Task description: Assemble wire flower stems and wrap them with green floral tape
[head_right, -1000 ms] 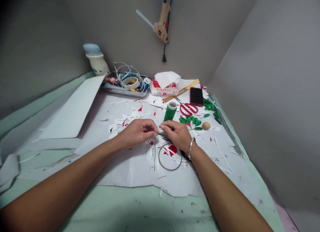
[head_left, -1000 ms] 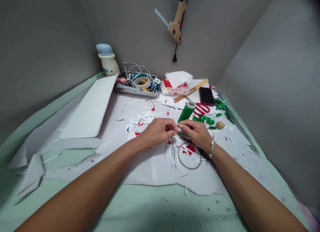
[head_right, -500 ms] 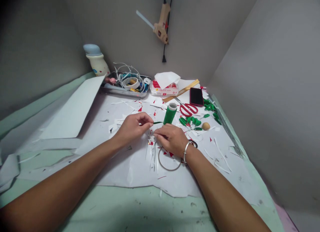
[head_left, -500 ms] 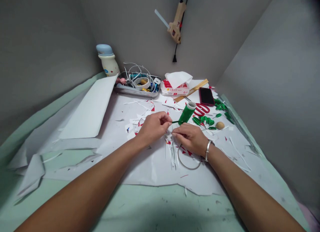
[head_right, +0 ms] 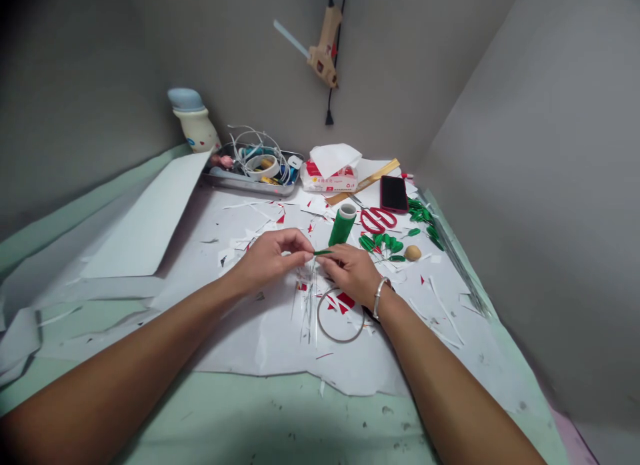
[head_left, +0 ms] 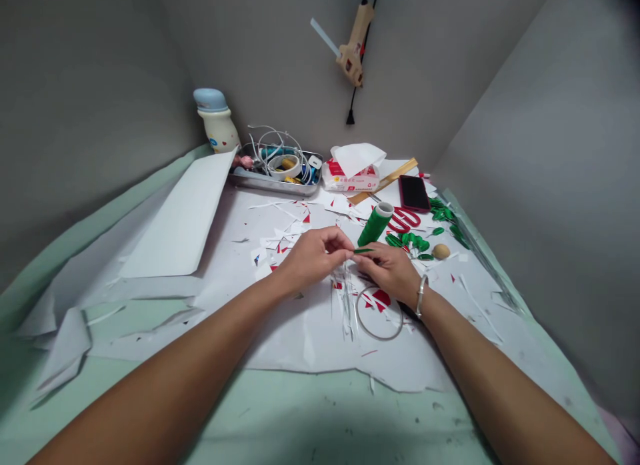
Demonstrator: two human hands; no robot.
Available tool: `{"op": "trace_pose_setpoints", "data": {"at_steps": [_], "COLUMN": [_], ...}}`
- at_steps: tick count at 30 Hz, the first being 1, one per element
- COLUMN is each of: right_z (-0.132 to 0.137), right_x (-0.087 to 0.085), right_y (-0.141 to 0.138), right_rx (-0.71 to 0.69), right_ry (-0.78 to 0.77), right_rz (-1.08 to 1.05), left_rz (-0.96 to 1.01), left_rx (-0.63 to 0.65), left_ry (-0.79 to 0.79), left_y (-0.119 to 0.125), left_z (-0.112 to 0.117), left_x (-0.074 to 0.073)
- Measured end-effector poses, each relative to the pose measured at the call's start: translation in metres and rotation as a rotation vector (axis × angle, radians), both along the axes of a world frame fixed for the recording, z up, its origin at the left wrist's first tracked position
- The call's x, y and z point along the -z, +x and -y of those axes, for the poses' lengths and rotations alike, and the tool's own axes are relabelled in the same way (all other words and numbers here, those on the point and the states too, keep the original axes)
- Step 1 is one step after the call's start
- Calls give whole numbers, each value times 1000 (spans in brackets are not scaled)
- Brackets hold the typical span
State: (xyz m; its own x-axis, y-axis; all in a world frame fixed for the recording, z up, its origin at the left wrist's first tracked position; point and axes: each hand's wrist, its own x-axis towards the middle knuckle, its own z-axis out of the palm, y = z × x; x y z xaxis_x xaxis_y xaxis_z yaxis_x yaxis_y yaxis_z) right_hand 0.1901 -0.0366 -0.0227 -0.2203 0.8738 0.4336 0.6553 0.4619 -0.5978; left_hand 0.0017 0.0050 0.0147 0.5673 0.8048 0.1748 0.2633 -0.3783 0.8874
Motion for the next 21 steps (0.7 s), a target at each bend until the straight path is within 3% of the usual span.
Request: {"op": "trace_pose_setpoints", "data": {"at_steps": [4,8,13,17,21], "right_z": [8,10,2,0,0], "right_x": [-7,-13,-9,-4,-3], "right_y": [-11,-11,-2,0,-1], "right_rx": [-128,-75,40,62,18], "right_ry": [80,162,49,-147,-230], "right_rz": [186,148,-55,-213,-240], "left_rz": [-86,-261,-194,-83,-78], "left_rx": [-161,-83,161,155,176], "left_ry": [173,283,53,-63,-81], "left_y": [0,0,0,-1,-2], "left_z": [-1,1,3,2,1], "left_x": [4,8,8,7,9]}}
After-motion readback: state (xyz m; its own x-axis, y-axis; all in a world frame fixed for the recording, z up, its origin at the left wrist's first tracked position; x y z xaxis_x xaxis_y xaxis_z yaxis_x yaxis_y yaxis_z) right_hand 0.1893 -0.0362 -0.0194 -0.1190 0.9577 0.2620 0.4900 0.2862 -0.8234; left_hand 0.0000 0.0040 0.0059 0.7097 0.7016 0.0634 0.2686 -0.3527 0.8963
